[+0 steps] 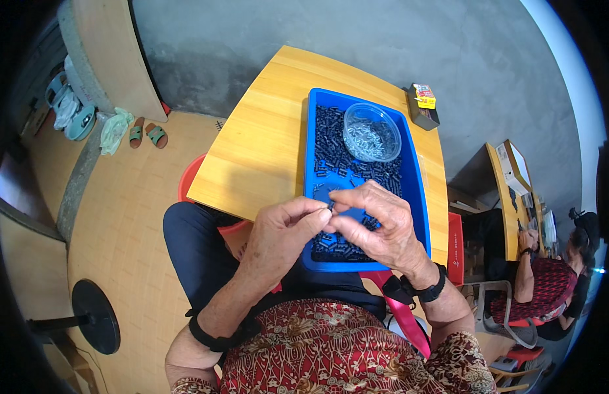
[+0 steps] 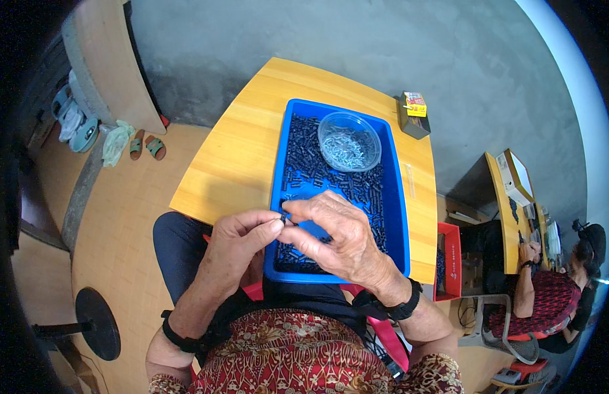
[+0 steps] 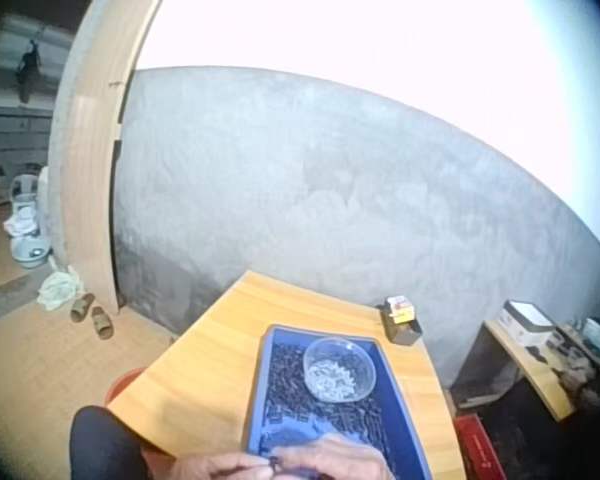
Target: Assembling small black plastic components by hand in a blue tray.
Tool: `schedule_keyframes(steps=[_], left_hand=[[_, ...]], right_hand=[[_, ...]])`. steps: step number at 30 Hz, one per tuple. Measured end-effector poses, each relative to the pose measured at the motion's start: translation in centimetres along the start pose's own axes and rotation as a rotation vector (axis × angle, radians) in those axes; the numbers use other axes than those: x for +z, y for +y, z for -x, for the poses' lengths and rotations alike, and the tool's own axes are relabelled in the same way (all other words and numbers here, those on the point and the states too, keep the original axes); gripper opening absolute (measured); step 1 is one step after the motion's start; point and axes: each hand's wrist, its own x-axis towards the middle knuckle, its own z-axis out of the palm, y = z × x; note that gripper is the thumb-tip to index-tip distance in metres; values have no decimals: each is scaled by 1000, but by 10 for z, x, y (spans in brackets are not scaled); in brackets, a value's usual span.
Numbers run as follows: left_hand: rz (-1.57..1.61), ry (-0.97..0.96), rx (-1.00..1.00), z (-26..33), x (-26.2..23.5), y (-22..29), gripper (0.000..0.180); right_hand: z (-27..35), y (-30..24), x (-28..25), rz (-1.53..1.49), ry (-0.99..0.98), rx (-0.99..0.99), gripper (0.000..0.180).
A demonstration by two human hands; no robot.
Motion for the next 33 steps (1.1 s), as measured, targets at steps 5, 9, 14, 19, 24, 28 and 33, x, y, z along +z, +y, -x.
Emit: schedule_keyframes(steps=[5,9,14,19,24,28,33], left_hand=[[27,-18,4,-2,-3,-9,21],[22,-26,-13,-2,-4,-5,25],[-27,-43,-50,0,-5,5,26],[-72,-69,5,-1,-7,-3,23],[-120,-66,-47,1,-5,2,17],[-131,-41,29,-2,-5,-9,19],[-165,-8,-24,2,-3,-2,18]], right_hand=[[-1,1,2,123,5,-102,35],[-1,1,3,177,-5,-112,32],[-2,0,3,176,14,-117,29],[-2,0,3,215,12,-159,28],[-4,-2,-1,271,-4,-186,27],[-6,-2,1,318,-23,-217,23],[-7,-1,5,329,-11,-281,22]])
